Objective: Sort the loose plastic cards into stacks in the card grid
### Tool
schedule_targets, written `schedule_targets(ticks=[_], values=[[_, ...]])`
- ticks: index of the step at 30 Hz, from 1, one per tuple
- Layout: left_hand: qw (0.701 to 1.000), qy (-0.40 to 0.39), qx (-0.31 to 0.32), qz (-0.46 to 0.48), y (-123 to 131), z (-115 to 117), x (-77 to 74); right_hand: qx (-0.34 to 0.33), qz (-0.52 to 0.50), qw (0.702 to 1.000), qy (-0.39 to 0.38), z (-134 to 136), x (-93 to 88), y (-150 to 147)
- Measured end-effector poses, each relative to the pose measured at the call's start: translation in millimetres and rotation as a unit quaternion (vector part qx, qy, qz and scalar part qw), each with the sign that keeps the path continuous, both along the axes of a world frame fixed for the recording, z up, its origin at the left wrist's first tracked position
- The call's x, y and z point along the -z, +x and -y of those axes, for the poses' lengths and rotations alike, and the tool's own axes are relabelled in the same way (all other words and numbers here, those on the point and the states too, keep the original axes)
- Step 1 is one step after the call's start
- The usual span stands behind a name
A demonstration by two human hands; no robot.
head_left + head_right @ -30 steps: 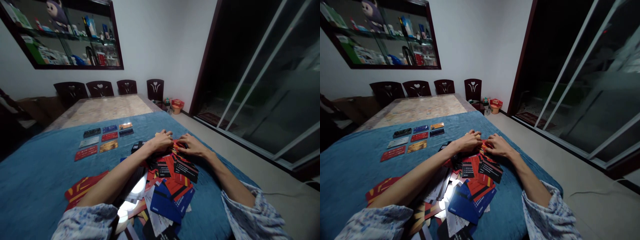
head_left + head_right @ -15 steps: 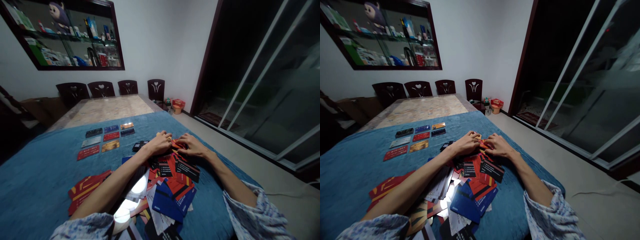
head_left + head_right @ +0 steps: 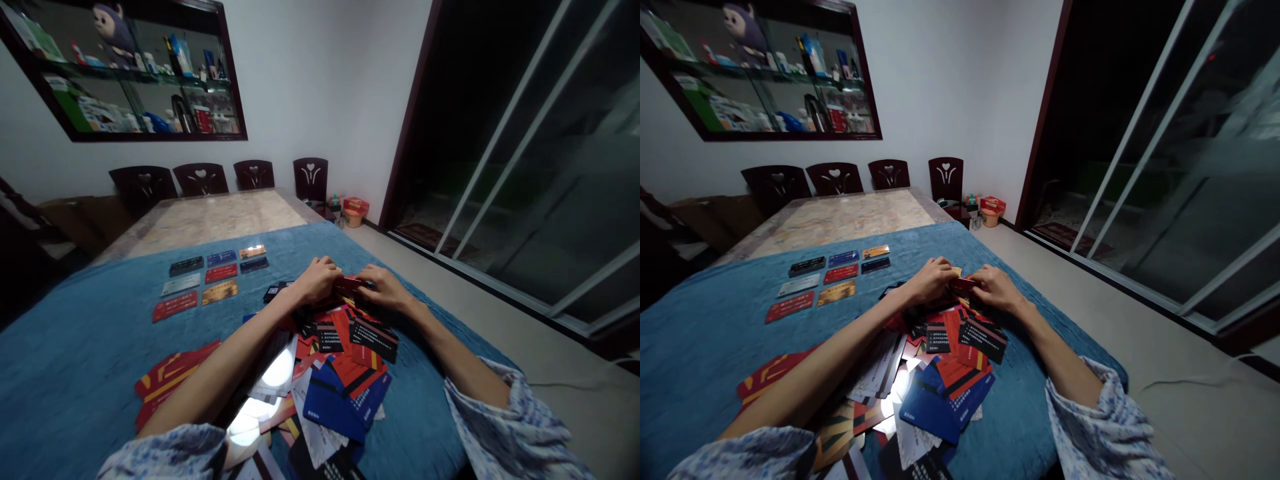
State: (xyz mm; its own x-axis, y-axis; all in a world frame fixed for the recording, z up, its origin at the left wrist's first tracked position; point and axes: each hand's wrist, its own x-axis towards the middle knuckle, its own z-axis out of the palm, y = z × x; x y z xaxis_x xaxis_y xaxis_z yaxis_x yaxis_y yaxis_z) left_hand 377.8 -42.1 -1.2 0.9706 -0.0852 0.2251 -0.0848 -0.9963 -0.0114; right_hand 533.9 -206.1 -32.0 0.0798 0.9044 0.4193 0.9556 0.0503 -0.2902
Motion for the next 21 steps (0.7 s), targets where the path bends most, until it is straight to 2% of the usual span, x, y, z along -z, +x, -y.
schedule_targets(ticks=[9,21], values=[[0.999,-0.035,-0.034,-0.014,5.4,1.8,-2.3,0.045,0.003,0.999,-0.010,-0.1,3.4,1.9],[0.997,0.015,-0.073,-0.005,5.4,2.1,3.0,0.091,-0.049,0.994,0.021,-1.7,9.3,2.5]])
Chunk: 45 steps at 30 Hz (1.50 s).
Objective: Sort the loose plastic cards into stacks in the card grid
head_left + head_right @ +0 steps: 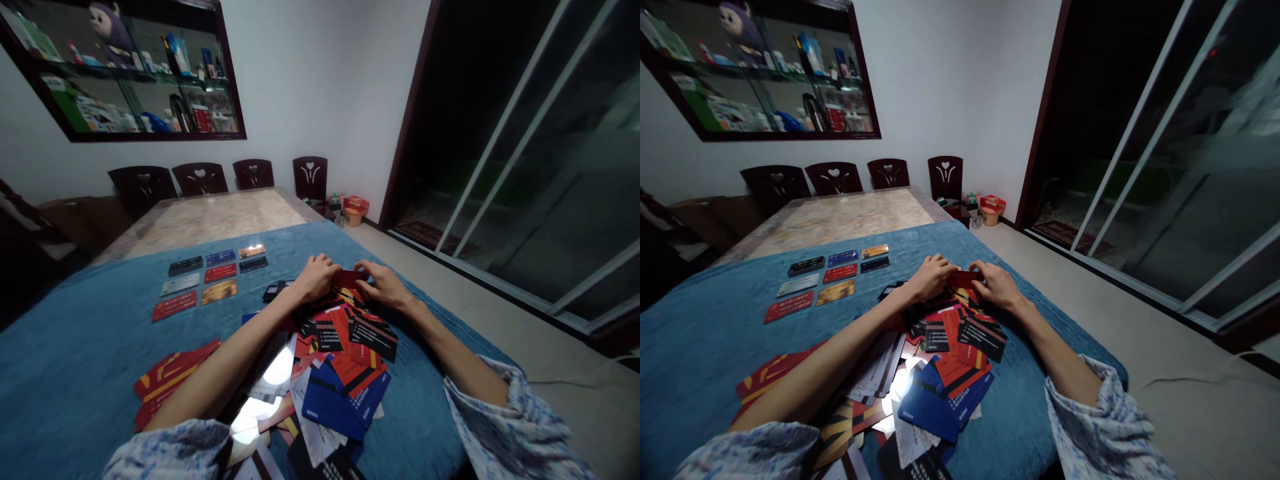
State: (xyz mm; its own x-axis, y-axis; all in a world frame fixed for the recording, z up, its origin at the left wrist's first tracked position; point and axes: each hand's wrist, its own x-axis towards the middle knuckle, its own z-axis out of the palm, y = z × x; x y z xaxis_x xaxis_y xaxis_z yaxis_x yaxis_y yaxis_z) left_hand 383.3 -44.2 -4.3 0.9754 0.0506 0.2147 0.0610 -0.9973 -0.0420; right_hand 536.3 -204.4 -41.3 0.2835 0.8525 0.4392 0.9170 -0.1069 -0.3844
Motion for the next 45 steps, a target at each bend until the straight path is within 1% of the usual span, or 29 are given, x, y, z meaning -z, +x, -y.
schedule_targets(ticks=[3,7,12,17,21,25,30,35,40,45], values=[[1.000,-0.004,-0.012,0.005,1.2,-0.5,4.3,0.016,0.001,1.000,0.001,0.3,0.2,0.1],[0.999,-0.032,-0.024,0.011,1.7,-0.9,6.5,0.032,0.018,0.999,0.002,0.3,1.1,1.4],[0.997,-0.054,-0.046,0.017,0.5,-1.4,1.1,0.010,0.040,0.999,-0.001,-1.4,2.3,0.9],[0.994,-0.080,-0.066,0.028,-2.0,-1.5,-5.0,-0.011,0.092,0.995,0.033,-2.8,0.4,-2.6],[0.994,-0.085,-0.068,0.029,-3.7,-1.4,-5.5,-0.005,0.135,0.990,0.037,-4.4,0.2,-5.9],[0.994,-0.085,-0.066,0.035,-4.8,-2.8,-2.8,0.021,0.161,0.986,0.036,-7.1,2.1,-9.1],[0.992,-0.098,-0.062,0.046,-5.4,-4.4,1.1,0.032,0.175,0.983,0.038,-7.1,1.0,-11.0],[0.989,-0.116,-0.066,0.064,-4.7,-4.6,3.9,0.042,0.180,0.981,0.063,-5.8,-0.8,-12.2],[0.989,-0.108,-0.075,0.062,-7.0,-5.0,4.2,0.036,0.182,0.979,0.078,-4.4,-1.6,-12.1],[0.994,-0.071,-0.072,0.051,-12.5,-5.6,4.5,0.021,0.182,0.980,0.077,-3.6,-1.4,-10.9]])
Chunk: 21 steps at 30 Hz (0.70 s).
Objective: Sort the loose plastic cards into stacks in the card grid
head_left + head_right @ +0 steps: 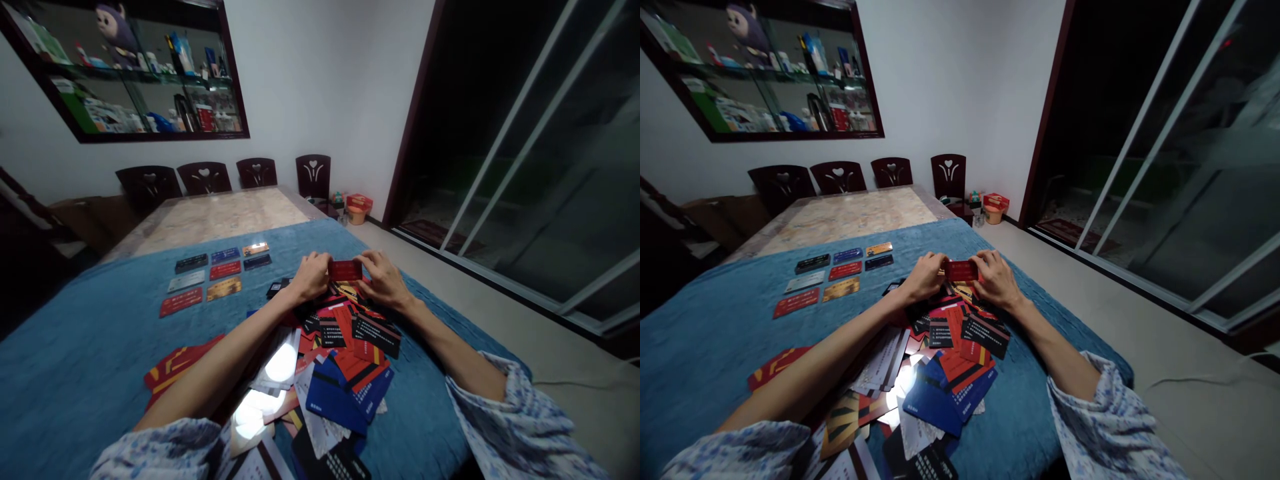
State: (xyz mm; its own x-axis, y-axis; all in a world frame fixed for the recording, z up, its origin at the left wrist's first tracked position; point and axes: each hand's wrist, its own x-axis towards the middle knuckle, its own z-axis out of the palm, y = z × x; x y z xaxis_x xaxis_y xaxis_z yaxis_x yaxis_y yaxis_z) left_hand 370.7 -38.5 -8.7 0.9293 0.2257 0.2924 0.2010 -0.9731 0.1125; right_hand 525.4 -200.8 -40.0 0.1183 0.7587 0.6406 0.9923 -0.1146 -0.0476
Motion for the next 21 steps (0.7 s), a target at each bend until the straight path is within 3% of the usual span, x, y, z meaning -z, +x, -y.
schedule_targets(ticks=[10,21], values=[[0.997,0.080,0.004,-0.013,-11.5,4.8,-0.2,-0.020,0.001,1.000,-0.008,-1.2,2.7,1.4],[0.997,0.074,0.008,-0.017,-19.7,3.4,-1.0,-0.070,-0.016,0.997,-0.013,-1.5,4.3,3.2]])
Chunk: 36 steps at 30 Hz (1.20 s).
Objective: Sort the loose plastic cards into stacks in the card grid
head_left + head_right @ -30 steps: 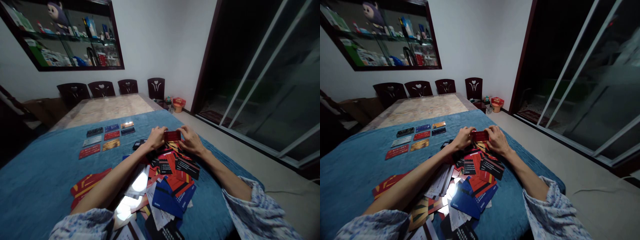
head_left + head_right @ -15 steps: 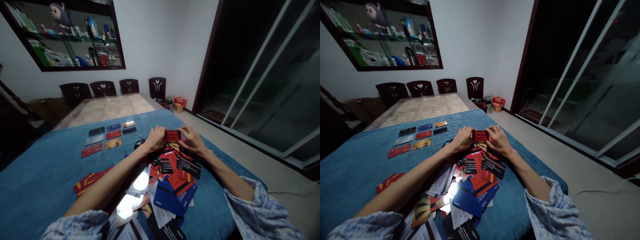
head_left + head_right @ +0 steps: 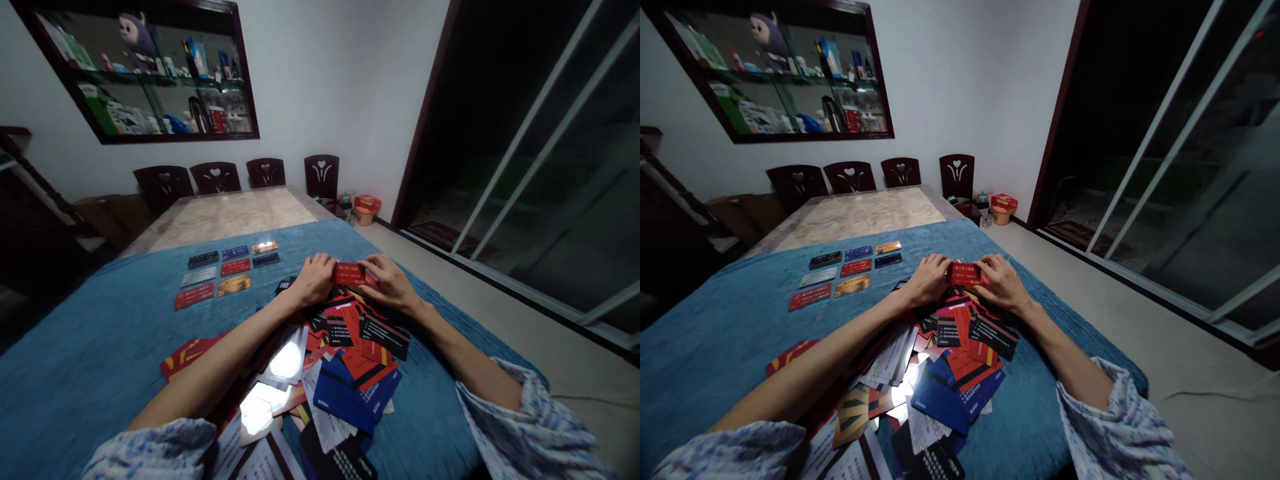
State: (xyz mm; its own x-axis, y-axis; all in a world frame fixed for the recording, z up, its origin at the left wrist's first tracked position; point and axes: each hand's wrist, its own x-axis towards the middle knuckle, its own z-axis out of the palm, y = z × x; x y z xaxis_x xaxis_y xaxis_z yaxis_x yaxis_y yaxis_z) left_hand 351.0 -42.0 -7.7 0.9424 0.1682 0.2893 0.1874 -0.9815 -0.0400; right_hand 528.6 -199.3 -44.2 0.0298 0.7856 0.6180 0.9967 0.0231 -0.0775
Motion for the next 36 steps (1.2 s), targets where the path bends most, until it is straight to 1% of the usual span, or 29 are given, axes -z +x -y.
schedule_targets(ticks=[6,14,20,24,30,36], values=[[0.999,-0.024,0.006,-0.023,-11.0,1.5,-3.8,-0.027,-0.022,0.999,-0.005,-0.6,-0.4,-2.8],[0.997,-0.049,0.014,-0.050,-23.2,-0.5,-1.4,-0.054,-0.029,0.998,-0.023,-0.5,0.4,-7.2],[0.996,-0.062,0.024,-0.062,-41.0,-0.3,-6.1,-0.071,-0.033,0.996,-0.048,-4.2,-0.1,-16.3],[0.995,-0.076,0.019,-0.063,-54.0,-2.6,-7.0,-0.090,-0.029,0.994,-0.054,-8.3,-2.3,-24.6],[0.996,-0.060,-0.008,-0.069,-70.8,-6.4,-10.3,-0.112,-0.002,0.992,-0.064,-21.9,-5.1,-31.0],[0.996,-0.042,-0.046,-0.071,-89.8,-16.2,-18.0,-0.143,0.016,0.987,-0.076,-47.3,-15.5,-43.1]])
